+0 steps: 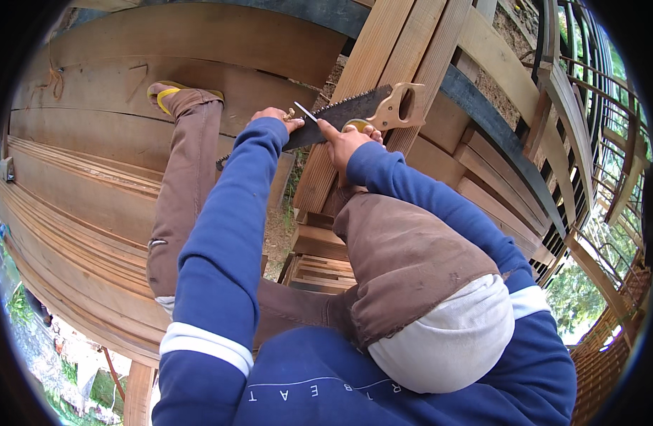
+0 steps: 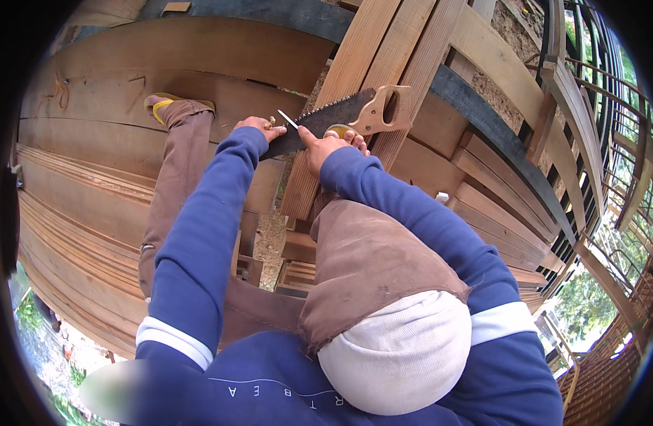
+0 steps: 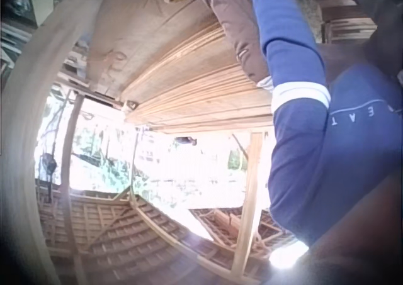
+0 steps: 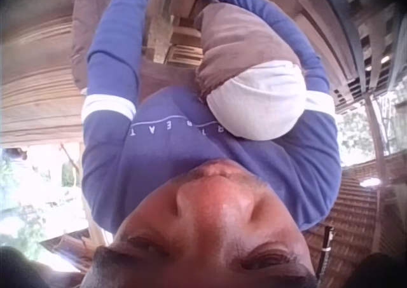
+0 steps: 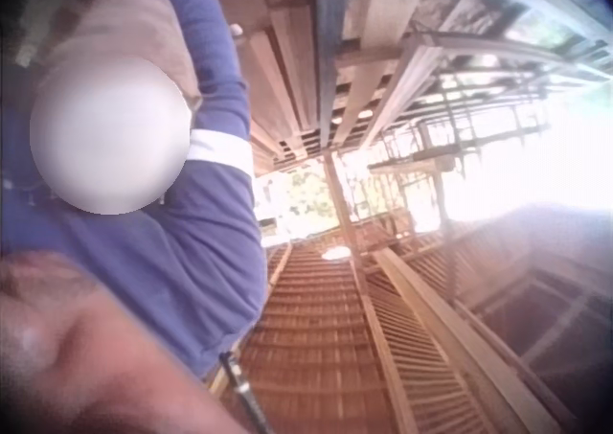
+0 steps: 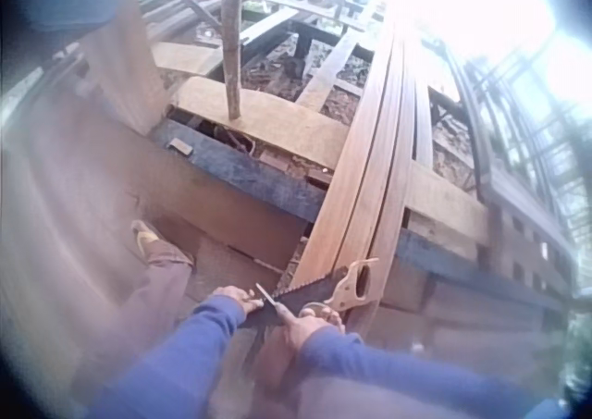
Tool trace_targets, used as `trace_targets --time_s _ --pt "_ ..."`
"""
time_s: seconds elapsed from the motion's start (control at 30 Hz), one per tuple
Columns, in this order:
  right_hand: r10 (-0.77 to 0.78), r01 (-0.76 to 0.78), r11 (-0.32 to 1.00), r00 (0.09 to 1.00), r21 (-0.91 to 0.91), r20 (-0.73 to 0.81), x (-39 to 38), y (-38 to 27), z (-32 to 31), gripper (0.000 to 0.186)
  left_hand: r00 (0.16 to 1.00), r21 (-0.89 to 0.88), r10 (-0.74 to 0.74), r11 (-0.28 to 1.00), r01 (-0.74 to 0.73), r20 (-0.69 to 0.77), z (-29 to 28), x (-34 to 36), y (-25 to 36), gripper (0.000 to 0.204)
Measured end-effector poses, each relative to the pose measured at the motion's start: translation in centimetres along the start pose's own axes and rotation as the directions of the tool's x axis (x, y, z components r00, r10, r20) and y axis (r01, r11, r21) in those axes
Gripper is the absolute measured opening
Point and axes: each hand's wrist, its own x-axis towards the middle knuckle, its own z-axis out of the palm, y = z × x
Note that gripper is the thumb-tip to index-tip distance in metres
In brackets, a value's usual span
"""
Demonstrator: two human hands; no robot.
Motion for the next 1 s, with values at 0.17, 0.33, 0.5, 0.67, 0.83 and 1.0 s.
trace_targets --time_s 0.17,0.33,0.5,0.67,0.83,1.0 --pt "-0.022 0.019 0.995 0.999 0.097 0.027 -0.3 0.2 -1.7 0.055 0.995 -0.073 0.007 0.997 0.0 0.101 -0.4 0.1 -0.3 0.057" --pt "-0.166 0.226 0.92 0.965 0.32 -0.204 -2.6 2.0 -2.9 0.056 0.997 -0.101 -0.046 0.994 0.052 0.059 -0.4 -1.4 0.6 0.055" --pt "-0.14 0.145 0.985 0.989 0.098 -0.056 -4.6 3.1 -0.3 0.056 0.996 -0.089 -0.045 0.995 0.051 0.076 -0.9 -1.4 0.2 0.053" --pt "-0.115 0.118 0.988 0.993 0.101 -0.026 -4.2 3.1 0.2 0.058 0.998 -0.1 -0.034 0.994 0.04 0.06 -1.0 -1.8 0.3 0.053" --pt "-0.005 0.003 0.997 1.0 0.081 0.018 -3.8 2.2 0.5 0.056 0.998 -0.082 -0.041 0.996 0.045 0.042 -0.5 -1.3 0.5 0.059" --pt "0.069 -0.07 0.995 0.997 0.067 0.017 -3.2 1.8 0.9 0.053 1.0 -0.043 -0.001 0.999 0.003 0.028 -0.2 -0.6 0.4 0.059"
